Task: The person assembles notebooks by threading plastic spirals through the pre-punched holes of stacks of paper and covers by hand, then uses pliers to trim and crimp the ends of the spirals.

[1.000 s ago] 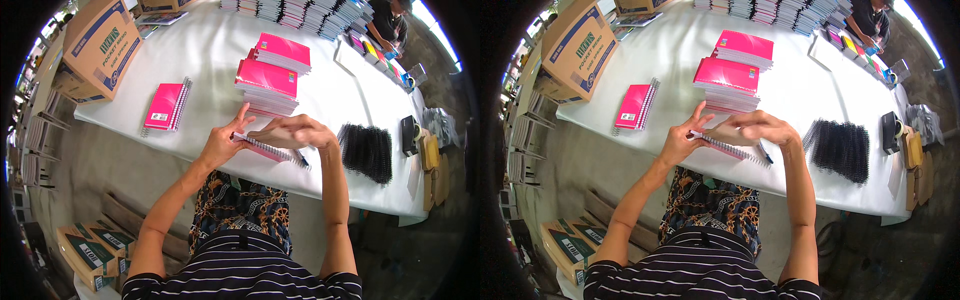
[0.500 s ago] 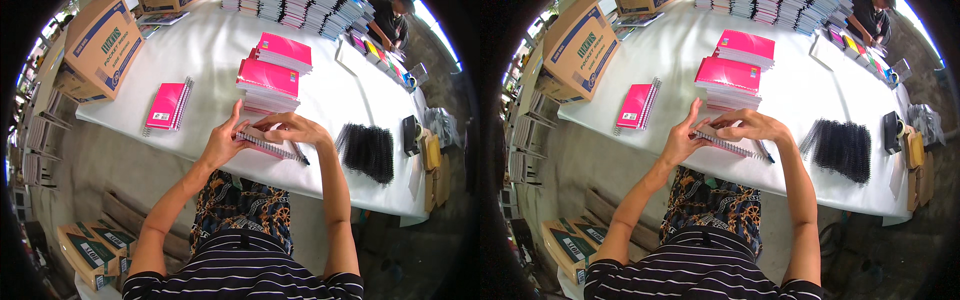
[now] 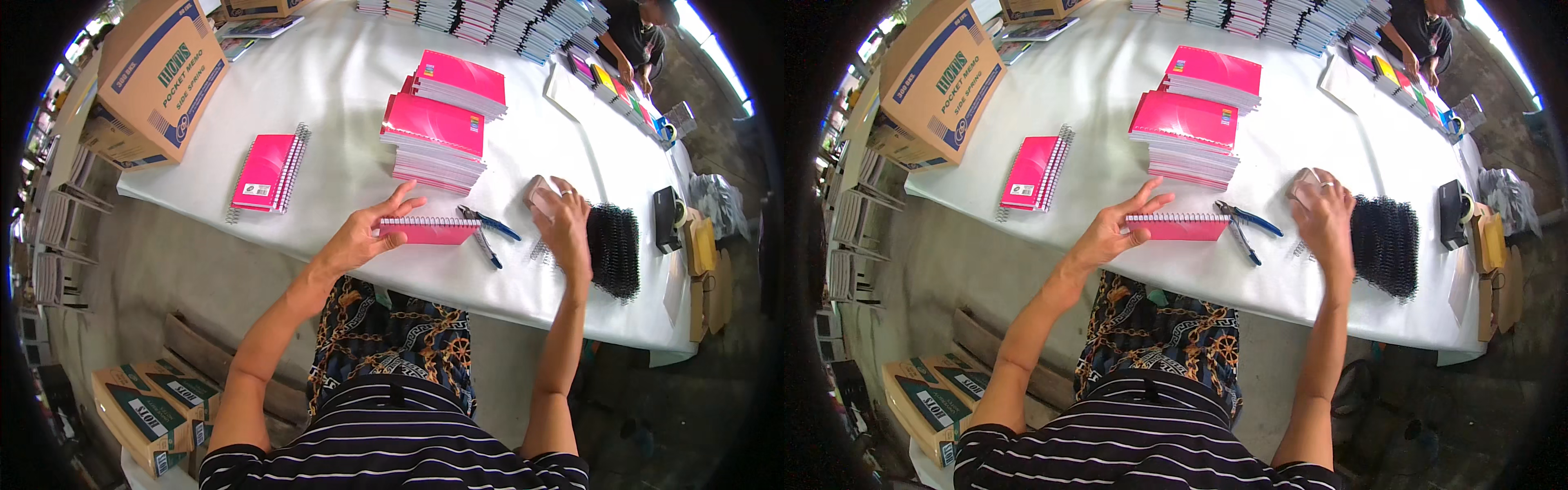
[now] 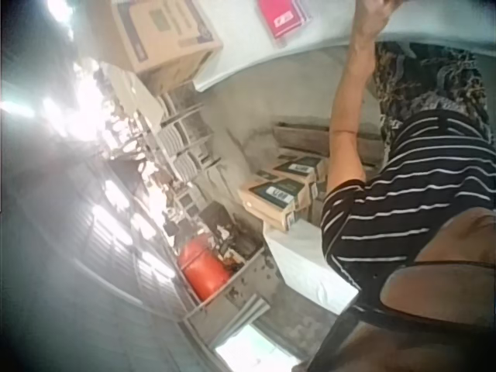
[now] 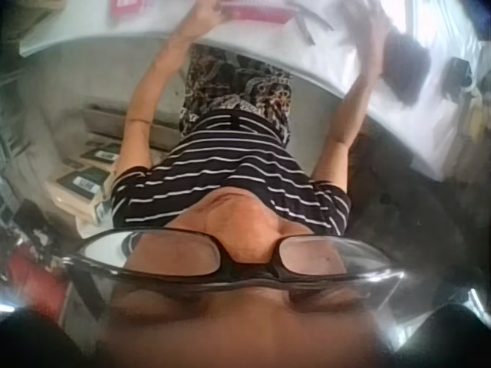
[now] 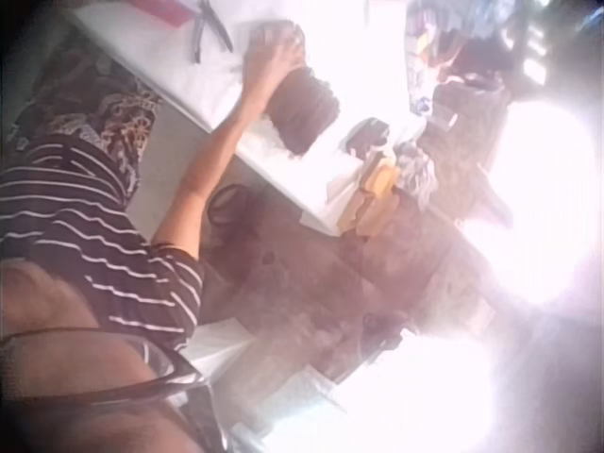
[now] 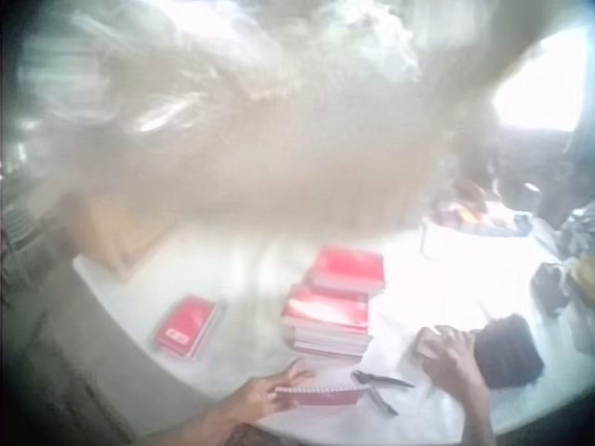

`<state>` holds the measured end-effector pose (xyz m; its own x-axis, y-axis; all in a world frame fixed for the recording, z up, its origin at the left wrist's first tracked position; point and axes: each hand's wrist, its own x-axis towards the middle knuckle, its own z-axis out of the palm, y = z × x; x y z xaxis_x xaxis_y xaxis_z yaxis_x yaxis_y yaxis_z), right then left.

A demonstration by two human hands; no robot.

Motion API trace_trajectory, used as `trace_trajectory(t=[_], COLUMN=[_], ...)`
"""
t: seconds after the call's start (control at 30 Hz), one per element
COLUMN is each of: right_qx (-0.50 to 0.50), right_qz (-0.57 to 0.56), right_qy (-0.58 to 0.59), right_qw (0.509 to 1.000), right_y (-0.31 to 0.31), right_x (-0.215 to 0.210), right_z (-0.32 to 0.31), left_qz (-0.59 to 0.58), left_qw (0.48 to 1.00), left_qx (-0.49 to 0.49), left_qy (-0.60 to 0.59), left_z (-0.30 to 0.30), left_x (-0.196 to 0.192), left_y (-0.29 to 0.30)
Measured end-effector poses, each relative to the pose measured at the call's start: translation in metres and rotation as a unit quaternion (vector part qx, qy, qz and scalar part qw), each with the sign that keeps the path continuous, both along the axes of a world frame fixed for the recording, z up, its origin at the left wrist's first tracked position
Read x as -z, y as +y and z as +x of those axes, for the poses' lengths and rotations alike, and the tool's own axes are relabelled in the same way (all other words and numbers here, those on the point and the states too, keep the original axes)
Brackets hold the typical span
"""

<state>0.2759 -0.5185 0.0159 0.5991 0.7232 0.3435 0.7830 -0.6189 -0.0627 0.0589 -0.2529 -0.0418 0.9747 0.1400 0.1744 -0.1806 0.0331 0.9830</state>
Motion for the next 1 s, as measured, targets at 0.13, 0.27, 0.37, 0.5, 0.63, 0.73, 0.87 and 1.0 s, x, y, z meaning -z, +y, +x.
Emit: trace_trajectory(t=[0.13, 0.27, 0.37, 0.5, 0.63, 0.73, 0.87, 1.0], right_qx=[-0.054, -0.030, 0.029, -0.093, -0.159, -0.164, -0.178, -0.125], right_qz=[0.071, 0.049, 0.104, 0.232, 0.224, 0.214, 0.212, 0.193], right_qy=[0.056, -0.024, 0.008, 0.131, 0.120, 0.124, 0.207, 0.658], right_qw=[0.994, 0.998, 0.994, 0.960, 0.954, 0.955, 0.939, 0.717], right_y=[0.029, 0.036, 0.043, 0.044, 0.050, 0.051, 0.052, 0.055], right_x=[0.040, 0.071, 0.066, 0.026, 0.008, 0.007, 0.001, -0.015], right_z=[-0.062, -0.084, -0.088, -0.139, -0.161, -0.162, -0.160, -0.144], left_qz=[0.050, 0.143, 0.318, 0.473, 0.485, 0.482, 0.468, 0.483], left_qw=[0.993, 0.983, 0.932, 0.854, 0.845, 0.844, 0.847, 0.830], left_qx=[-0.036, -0.114, -0.170, -0.215, -0.227, -0.237, -0.250, -0.279], left_qy=[0.104, -0.024, -0.030, -0.036, -0.008, -0.015, -0.024, -0.024], left_z=[-0.008, -0.019, -0.019, -0.022, -0.017, -0.015, -0.014, -0.018], left_x=[-0.001, -0.021, -0.014, -0.009, -0.023, -0.030, -0.026, -0.023], left_y=[-0.002, -0.008, -0.021, -0.031, -0.044, -0.050, -0.050, -0.049])
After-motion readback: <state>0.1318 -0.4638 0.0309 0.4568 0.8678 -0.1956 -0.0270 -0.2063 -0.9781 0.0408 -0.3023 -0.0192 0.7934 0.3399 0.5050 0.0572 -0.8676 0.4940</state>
